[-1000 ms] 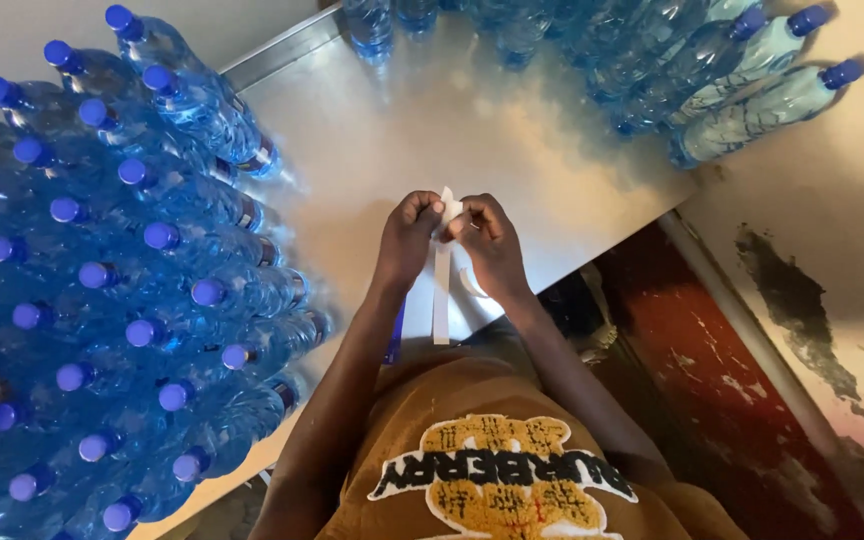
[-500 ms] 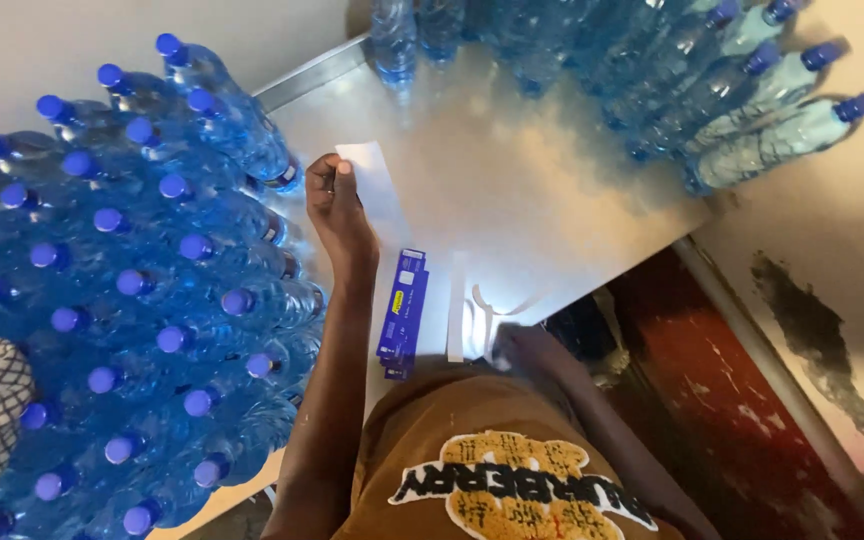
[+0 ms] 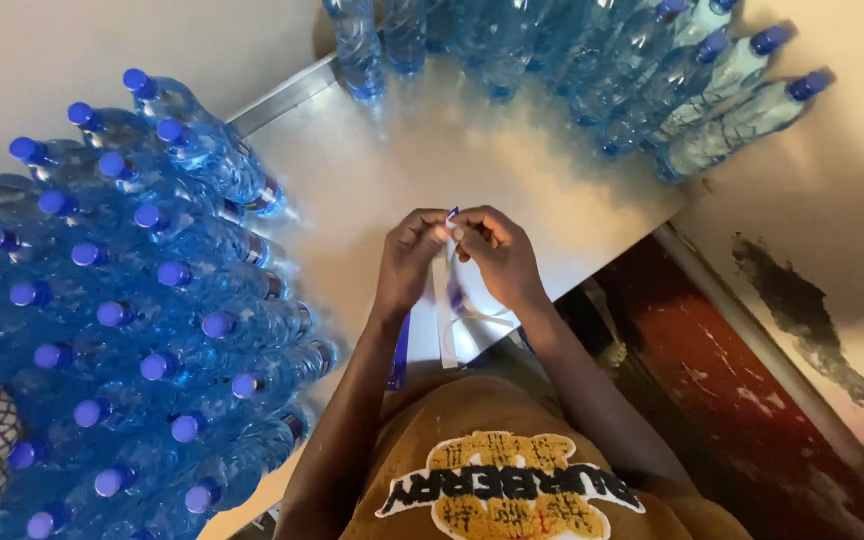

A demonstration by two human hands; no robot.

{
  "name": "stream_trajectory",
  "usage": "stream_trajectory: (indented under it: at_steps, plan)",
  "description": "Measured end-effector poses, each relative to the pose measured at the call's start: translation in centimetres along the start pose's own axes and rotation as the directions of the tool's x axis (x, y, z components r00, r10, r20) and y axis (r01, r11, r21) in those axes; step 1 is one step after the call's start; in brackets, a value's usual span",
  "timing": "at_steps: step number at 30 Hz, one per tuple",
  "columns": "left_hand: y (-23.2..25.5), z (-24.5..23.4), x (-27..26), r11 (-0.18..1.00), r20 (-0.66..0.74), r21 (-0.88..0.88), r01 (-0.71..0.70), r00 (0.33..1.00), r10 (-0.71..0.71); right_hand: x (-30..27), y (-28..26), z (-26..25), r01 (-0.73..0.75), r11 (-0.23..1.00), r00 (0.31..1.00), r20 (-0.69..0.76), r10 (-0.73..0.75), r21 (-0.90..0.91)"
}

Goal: Manually applying adhesive labels to plastic water bottles at a workstation.

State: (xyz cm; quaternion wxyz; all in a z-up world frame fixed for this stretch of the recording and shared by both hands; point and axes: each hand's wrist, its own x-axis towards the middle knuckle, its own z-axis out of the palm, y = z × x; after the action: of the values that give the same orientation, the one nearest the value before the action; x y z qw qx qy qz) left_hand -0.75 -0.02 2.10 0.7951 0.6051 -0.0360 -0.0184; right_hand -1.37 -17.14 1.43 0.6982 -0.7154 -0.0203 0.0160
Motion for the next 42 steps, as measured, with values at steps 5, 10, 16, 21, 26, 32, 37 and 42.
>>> stream_trajectory:
  at_steps: [5, 10, 16, 21, 26, 32, 37, 42]
  plan:
    - [-7.1, -0.6, 1.0, 0.969, -0.159, -0.238, 0.065, 0.982, -0.105, -1.1, 1.7, -0.1, -0.026, 0.999, 0.997, -0.076, 0.028, 0.027]
    - [-9.1, -3.5, 2.0, 0.983, -0.267, -0.064, 0.17, 0.946, -0.182, -2.0, 2.2, -11.4, 0.015, 0.882, 0.949, -0.286, 0.136, 0.471]
    - [-20.8, -6.1, 4.6, 0.548, 0.106, 0.799, 0.248, 0.839, -0.534, -8.1, -1.1, -33.5, 0.425, 0.648, 0.886, -0.439, -0.152, 0.633]
    - [-27.8, -12.3, 22.7, 0.585, -0.012, 0.811, -0.003, 1.0, 0.021, -11.8, -2.9, -35.0, 0.515, 0.779, 0.835, -0.412, -0.364, 0.356]
    - [-18.3, -15.0, 38.2, 0.827, -0.248, 0.543, -0.145, 0.913, 0.323, -11.4, -1.5, -30.3, 0.399, 0.821, 0.845, -0.512, -0.156, 0.409]
    - [-9.5, -15.8, 38.0, 0.604, -0.093, 0.794, 0.067, 0.996, 0.013, -10.9, 10.3, -34.1, 0.292, 0.808, 0.913, -0.402, -0.075, 0.512]
    - [-16.8, -15.3, 30.1, 0.574, -0.146, 0.785, 0.234, 0.97, -0.196, 3.1, 4.5, -19.1, -0.472, 0.881, 0.61, -0.737, 0.291, -0.042]
    - [-13.9, -7.7, 17.2, 0.35, -0.284, 0.693, 0.63, 0.685, -0.671, 9.9, 7.0, -5.2, -0.017, 0.866, 0.99, -0.115, 0.086, 0.5]
